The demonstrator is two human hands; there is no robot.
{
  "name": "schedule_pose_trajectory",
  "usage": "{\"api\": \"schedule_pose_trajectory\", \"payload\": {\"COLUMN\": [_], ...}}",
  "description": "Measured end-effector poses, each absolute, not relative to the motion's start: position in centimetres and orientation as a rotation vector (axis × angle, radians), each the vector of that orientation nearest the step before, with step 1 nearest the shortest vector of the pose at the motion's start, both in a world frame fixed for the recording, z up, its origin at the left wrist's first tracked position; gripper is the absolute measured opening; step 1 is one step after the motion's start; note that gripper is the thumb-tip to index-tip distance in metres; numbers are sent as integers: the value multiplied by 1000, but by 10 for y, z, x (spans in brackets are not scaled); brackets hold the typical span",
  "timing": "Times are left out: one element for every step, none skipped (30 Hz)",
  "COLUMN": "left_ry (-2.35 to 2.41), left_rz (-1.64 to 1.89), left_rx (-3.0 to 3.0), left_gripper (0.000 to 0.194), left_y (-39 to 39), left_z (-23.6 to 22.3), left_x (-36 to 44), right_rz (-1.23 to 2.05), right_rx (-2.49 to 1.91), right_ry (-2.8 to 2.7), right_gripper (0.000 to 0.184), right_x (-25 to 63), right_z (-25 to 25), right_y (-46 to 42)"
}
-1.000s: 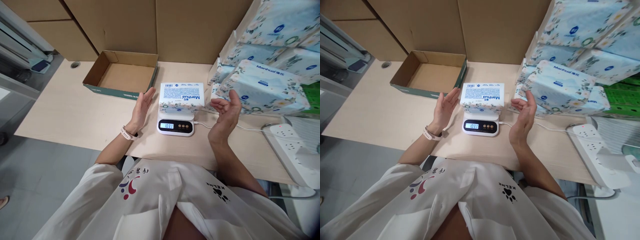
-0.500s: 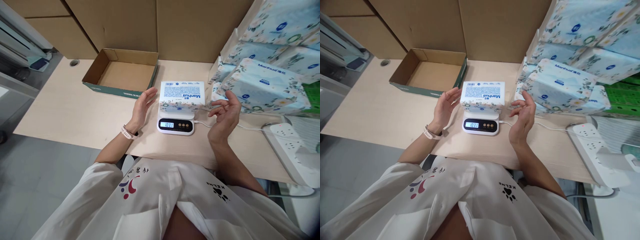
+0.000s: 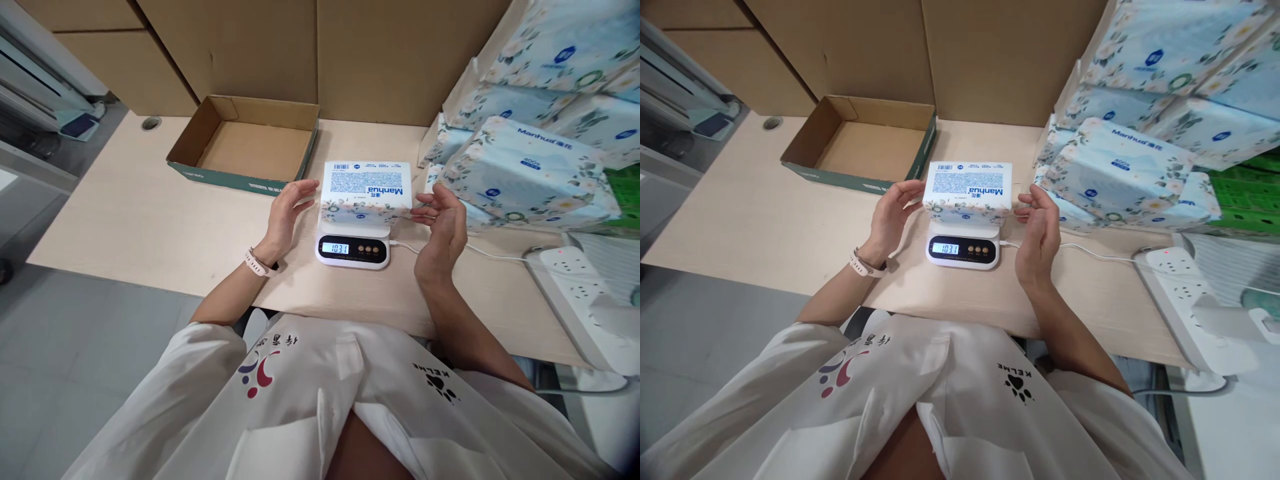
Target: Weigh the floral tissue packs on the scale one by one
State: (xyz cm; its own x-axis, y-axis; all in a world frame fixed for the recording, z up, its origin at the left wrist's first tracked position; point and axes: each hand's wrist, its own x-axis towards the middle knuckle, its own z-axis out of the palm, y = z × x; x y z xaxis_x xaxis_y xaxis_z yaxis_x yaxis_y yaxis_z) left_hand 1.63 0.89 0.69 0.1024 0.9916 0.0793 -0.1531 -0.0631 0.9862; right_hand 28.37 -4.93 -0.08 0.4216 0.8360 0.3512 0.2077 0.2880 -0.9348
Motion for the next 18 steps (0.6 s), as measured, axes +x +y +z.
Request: {"api": "schedule_pose_trajectory", "payload": {"left_ry": [995,1004,1010,1015,1017,1016,1015,1013,1011,1009,1007,1006,1006,1005,1006,1007,1009,1011], "left_rz": [1250,1252,1253,1254,1253,1251,1250,1248,1244,1241,1238,1235,1233,1232,1233,1236,1239,1241], "left_rx": [1197,1194,1190,1186,1182,1180,1178,1177,1178,1179,1181,1184,1187,1187,1185,1179,1171,1165], "left_gripper": [48,47,47,47,47,48,48,49,49,49,49,49,49,49,48,46,45,44], "left_y": [9,9,8,8,9,9,9,9,9,9,9,8,8,8,8,9,9,9], "left_z": [7,7,8,8,7,7,7,7,7,7,7,6,6,6,6,6,5,5], "left_x": [17,17,18,18,18,19,19,19,20,20,20,20,20,20,20,20,20,20], "right_rz": [557,559,562,570,581,595,610,624,636,644,650,652,652,651,650,650,649,647], "right_rx": [-1251,-1257,-1254,-1245,-1234,-1227,-1224,-1224,-1223,-1218,-1211,-1200,-1192,-1189,-1193,-1202,-1212,-1221], "right_ry": [-1096,-1101,-1104,-1109,-1116,-1125,-1136,-1147,-1156,-1161,-1163,-1163,-1160,-1159,-1160,-1161,-1163,-1164], "right_gripper": [64,64,64,65,66,66,67,67,67,67,67,68,68,69,69,70,70,71], "right_x": [283,283,282,282,282,282,283,283,283,283,283,283,283,283,283,283,283,283], "right_z": [0,1,2,2,2,2,2,2,1,1,1,1,0,0,-1,-1,-1,-1], "right_y": [-50,-50,-51,-51,-51,-51,-51,-51,-51,-51,-51,-50,-50,-49,-49,-49,-48,-48]}}
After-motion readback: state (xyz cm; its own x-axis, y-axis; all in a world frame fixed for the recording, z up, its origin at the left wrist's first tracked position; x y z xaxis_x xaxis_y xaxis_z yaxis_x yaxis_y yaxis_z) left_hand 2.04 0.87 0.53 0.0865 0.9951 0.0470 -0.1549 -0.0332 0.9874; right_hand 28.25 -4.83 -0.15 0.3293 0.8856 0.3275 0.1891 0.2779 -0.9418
